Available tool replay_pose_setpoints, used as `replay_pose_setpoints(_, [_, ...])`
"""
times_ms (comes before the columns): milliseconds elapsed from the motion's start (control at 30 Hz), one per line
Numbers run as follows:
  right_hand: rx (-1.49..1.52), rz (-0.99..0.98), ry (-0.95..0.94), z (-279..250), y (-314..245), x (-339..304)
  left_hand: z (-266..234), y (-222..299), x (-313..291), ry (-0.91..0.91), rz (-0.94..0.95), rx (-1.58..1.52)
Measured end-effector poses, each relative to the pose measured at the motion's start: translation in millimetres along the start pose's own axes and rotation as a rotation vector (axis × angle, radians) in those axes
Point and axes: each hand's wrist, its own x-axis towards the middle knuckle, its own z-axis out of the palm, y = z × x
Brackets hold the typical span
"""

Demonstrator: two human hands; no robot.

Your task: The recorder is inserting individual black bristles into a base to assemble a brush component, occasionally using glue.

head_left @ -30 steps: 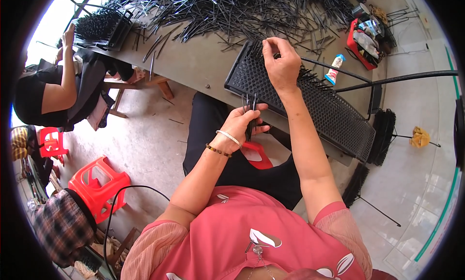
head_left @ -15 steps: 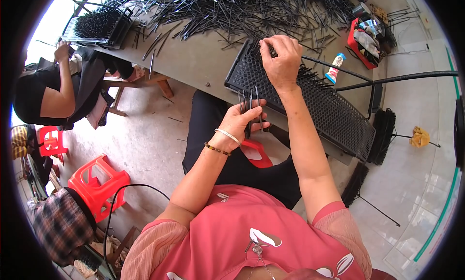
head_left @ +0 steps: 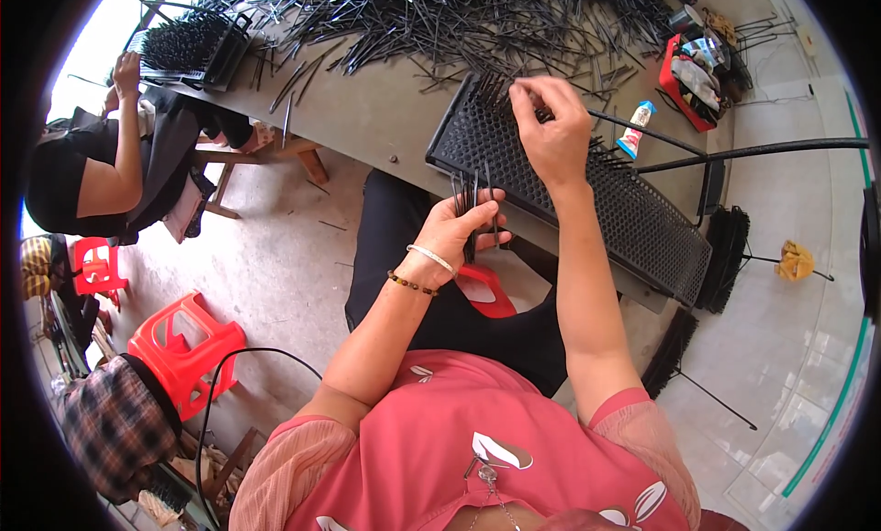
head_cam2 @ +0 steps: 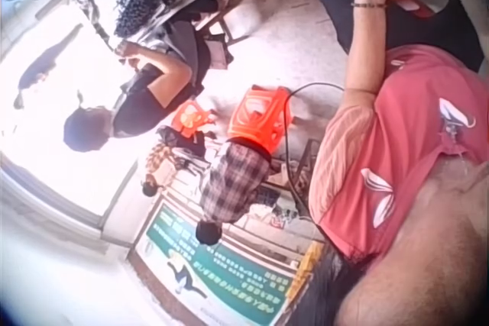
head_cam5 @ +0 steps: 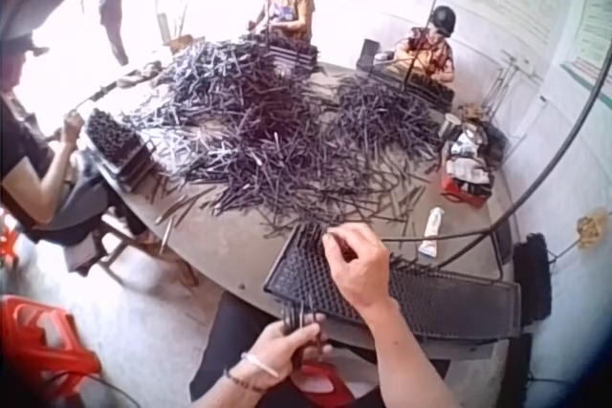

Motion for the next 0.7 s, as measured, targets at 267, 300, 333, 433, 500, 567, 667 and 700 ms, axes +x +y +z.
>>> replay_pose_setpoints(267, [0.650,0.776,-0.782,-29,-11,-37,3,0,1,-0.027,0.031,0.012])
replay_pose_setpoints(300, [0.704,0.786,-0.654,-29,-9,-35,3,-3,3,0.002,0.028,-0.011])
replay_pose_setpoints(333, [0.756,0.792,-0.525,-29,-8,-33,3,-5,5,0.032,0.025,-0.035])
replay_pose_setpoints(433, [0.601,0.660,-0.192,-22,-6,-19,2,-6,5,0.001,0.004,-0.104])
replay_pose_setpoints(500, [0.570,0.618,-0.089,-12,0,-12,6,-4,3,-0.010,-0.017,-0.056])
replay_pose_setpoints(567, [0.433,0.427,0.030,-1,8,-8,6,-5,1,-0.022,-0.037,-0.010])
replay_pose_setpoints(667, [0.331,0.321,0.059,11,16,-6,4,-6,0,-0.033,-0.062,-0.001])
replay_pose_setpoints(700, [0.343,0.312,0.067,14,16,-6,5,-6,-1,-0.024,-0.065,0.007])
